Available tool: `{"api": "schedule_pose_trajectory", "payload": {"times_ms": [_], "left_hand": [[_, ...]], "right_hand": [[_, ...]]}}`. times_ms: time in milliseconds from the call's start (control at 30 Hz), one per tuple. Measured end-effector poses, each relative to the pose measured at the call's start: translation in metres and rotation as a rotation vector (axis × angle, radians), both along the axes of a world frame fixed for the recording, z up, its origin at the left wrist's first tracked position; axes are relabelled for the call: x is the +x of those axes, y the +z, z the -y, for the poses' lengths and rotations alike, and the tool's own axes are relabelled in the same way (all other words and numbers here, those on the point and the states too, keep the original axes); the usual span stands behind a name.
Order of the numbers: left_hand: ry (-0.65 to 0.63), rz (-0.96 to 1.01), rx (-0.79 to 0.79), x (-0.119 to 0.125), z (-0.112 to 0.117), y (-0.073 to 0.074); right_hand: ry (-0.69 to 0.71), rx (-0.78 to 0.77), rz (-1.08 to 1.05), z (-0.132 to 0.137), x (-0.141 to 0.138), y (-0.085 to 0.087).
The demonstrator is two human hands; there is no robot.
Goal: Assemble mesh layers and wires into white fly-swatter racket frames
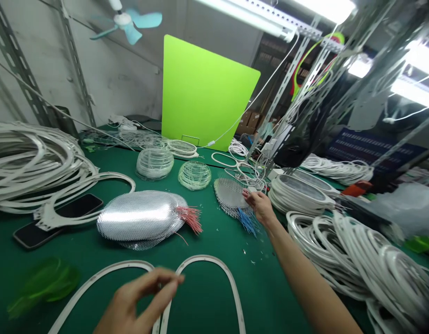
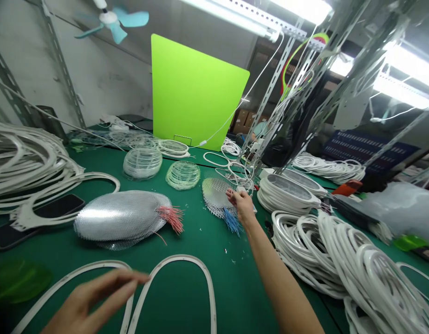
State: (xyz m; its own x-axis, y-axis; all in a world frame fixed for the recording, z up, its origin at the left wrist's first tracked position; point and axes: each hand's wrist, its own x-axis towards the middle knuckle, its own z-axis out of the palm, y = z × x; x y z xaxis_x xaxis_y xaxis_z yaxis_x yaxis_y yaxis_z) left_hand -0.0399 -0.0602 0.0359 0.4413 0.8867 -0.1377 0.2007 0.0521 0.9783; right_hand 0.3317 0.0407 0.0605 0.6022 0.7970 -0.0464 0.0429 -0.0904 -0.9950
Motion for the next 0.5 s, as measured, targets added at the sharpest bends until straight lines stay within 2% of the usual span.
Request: {"api": "schedule_pose_trajectory", "payload": {"times_ms": [67,133,167,233,300,367,433,500], "left_hand": [[0.020,0.140,-0.225,0.037,-0.028,0.031],[0.033,0.299,-0.442,0.076,-0.054,0.050],[0.031,0.376,-0.510,0.093,-0.064,0.055],[0.097,0.494,-0.530,0.113,-0.074,0.054],[0.134,0.523,-0.527,0.115,-0.070,0.046],[0.110,0.504,-0.564,0.103,-0.056,0.036],[0.088,0.480,-0.616,0.085,-0.037,0.028],[0.095,0.440,-0.656,0.070,-0.019,0.021]], "right_hand": [[0.001,0.126,-0.045,0.021,-0.028,0.000],[0.020,0.213,-0.084,0.050,-0.060,-0.001],[0.039,0.234,-0.098,0.068,-0.076,0.000],[0.109,0.199,-0.157,0.106,-0.099,0.004],[0.214,0.058,-0.349,0.141,-0.109,0.008],[0.296,-0.071,-0.625,0.168,-0.110,0.009],[0.329,-0.066,-0.845,0.185,-0.114,0.004],[0.338,0.053,-0.947,0.194,-0.130,-0.006]]}}
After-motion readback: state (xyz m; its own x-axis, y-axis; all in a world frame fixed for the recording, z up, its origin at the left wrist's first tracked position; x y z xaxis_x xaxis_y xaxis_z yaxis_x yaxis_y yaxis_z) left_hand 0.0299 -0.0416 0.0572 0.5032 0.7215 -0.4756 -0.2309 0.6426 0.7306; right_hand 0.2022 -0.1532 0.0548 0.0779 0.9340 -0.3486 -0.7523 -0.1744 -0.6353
